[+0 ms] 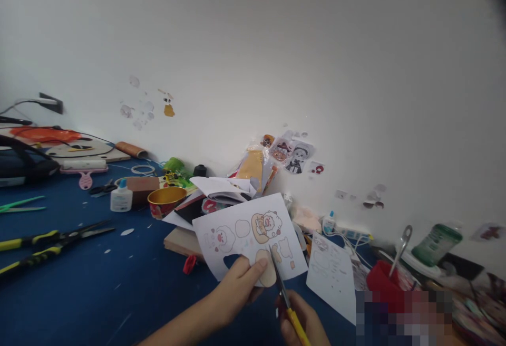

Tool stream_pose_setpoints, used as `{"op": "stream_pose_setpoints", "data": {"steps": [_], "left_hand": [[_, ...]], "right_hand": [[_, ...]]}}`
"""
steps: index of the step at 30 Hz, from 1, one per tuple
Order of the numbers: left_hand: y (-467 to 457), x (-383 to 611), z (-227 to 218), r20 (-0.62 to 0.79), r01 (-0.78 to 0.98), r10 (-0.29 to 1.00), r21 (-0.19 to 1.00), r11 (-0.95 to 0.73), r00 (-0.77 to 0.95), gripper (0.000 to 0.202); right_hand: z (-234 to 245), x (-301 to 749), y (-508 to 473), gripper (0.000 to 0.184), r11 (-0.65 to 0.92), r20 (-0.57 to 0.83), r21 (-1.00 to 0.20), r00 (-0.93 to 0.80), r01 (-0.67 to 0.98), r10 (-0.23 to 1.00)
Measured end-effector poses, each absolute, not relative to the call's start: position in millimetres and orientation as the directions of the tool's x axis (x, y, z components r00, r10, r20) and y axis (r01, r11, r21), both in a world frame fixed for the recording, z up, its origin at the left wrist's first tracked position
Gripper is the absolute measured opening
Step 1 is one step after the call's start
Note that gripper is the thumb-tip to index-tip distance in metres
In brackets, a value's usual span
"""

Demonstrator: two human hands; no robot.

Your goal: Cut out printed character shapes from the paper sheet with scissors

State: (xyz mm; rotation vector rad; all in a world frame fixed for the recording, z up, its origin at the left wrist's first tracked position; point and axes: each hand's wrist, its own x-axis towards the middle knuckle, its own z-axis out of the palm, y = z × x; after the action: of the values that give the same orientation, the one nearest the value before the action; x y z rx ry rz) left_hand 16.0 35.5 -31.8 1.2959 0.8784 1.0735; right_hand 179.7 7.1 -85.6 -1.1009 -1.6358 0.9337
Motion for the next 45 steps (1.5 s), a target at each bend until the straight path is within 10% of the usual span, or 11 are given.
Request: {"op": "stream_pose_setpoints", "data": {"steps": [45], "left_hand": [[40.2, 5.6, -31.7, 0.098, 0.03, 0.915, 0.992, -0.12, 0.39, 0.048]], "right_hand": [[-70.7, 177.7, 2.5, 0.053, 0.208, 0.159, -0.97, -0.313, 0.128, 0.936]]}}
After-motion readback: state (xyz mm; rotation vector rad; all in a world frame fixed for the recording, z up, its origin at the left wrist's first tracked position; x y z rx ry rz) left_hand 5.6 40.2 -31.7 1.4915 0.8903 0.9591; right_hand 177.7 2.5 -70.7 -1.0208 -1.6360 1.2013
